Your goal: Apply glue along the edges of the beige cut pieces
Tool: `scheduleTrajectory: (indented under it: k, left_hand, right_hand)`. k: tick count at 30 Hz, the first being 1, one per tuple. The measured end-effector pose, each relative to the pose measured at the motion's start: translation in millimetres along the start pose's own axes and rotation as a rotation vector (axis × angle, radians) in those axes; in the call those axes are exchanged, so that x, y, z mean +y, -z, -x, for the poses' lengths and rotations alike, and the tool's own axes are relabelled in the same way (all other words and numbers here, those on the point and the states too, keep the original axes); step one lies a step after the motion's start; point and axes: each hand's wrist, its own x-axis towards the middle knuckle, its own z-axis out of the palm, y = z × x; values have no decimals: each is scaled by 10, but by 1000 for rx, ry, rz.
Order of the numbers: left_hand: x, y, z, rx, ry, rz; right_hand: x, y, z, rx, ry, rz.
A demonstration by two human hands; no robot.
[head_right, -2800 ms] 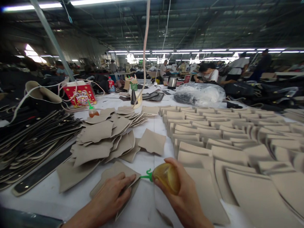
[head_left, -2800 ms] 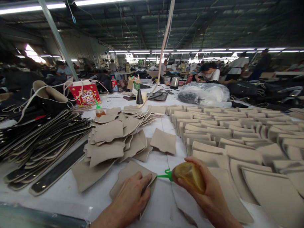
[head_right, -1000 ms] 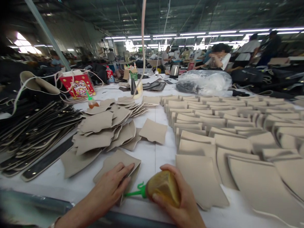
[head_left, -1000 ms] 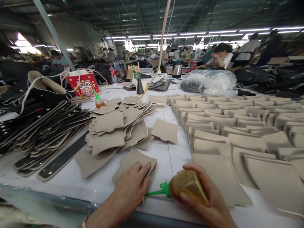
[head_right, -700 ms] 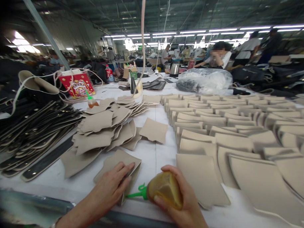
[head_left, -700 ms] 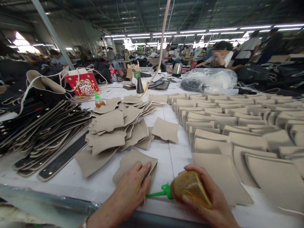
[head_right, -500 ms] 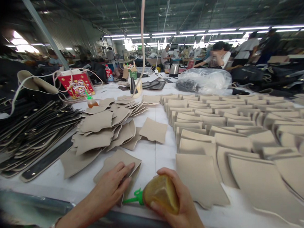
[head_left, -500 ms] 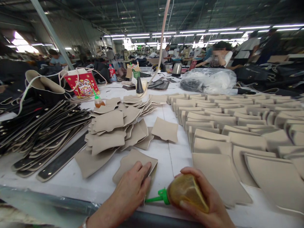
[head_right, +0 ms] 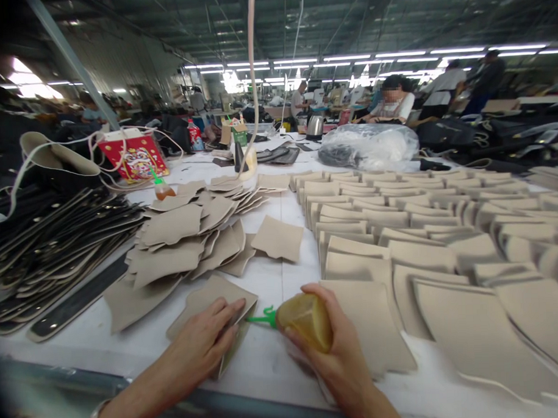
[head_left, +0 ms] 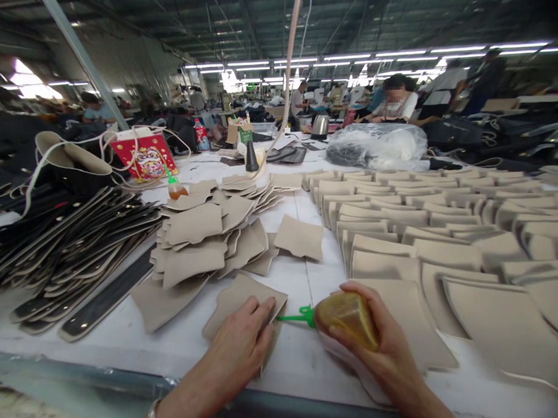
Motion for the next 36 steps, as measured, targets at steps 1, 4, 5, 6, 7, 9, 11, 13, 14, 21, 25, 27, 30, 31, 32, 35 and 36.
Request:
scheduleTrajectory:
  k: [1, 4, 5, 6, 7, 9, 11, 13, 14, 21, 25, 27, 30, 31, 32, 35, 36]
  left_hand:
    - [-4, -3, -3, -5, 1, -2]
    - [-16, -12, -5, -3, -6, 5]
    - [-21, -15, -4, 1, -10, 7]
    - [-26, -18, -5, 5, -14, 8]
    - [-31, -21, -7, 6, -16, 8]
    - [-36, -25, -14, 4, -19, 7]
    - [-32, -22, -22, 1, -22, 8]
    - [-21, -9, -28, -1, -28, 12]
    - [-14, -1, -29, -3, -28, 15]
    - [-16, 0, -24, 4, -30, 9]
    - [-7, 11, -21, -3, -16, 7]
    - [5, 23, -22, -12, -10, 7]
    - [17, 31, -22, -12, -11, 13]
    - [17, 30, -22, -8, -11, 11]
    - [16, 27, -21, -4, -13, 9]
    - [10, 20, -21, 6, -16, 9]
    - [10, 19, -20, 6, -13, 12]
  right_hand:
    - [24, 18, -31, 38, 37, 41]
    - [59, 54, -69, -27, 65, 48]
    - [58, 59, -67, -96, 57, 16]
    - [52, 62, -64, -149, 44, -12]
    - [44, 63, -65, -171, 36, -28]
    - [29, 67, -80, -101, 43, -4]
    - [21, 74, -106, 24, 63, 53]
    - [17, 81, -123, 47, 78, 70]
    - [15, 83, -126, 12, 81, 65]
    - [39, 83, -141, 49, 86, 87]
    - [77, 94, -113, 39, 128, 129]
    - [76, 105, -80, -27, 127, 123]
    - [50, 117, -58, -71, 65, 75]
    - [38, 117, -60, -48, 34, 60]
    - [27, 115, -61, -17, 9, 51]
    - [4, 92, -42, 22, -24, 38]
    - [2, 82, -25, -3, -38, 18]
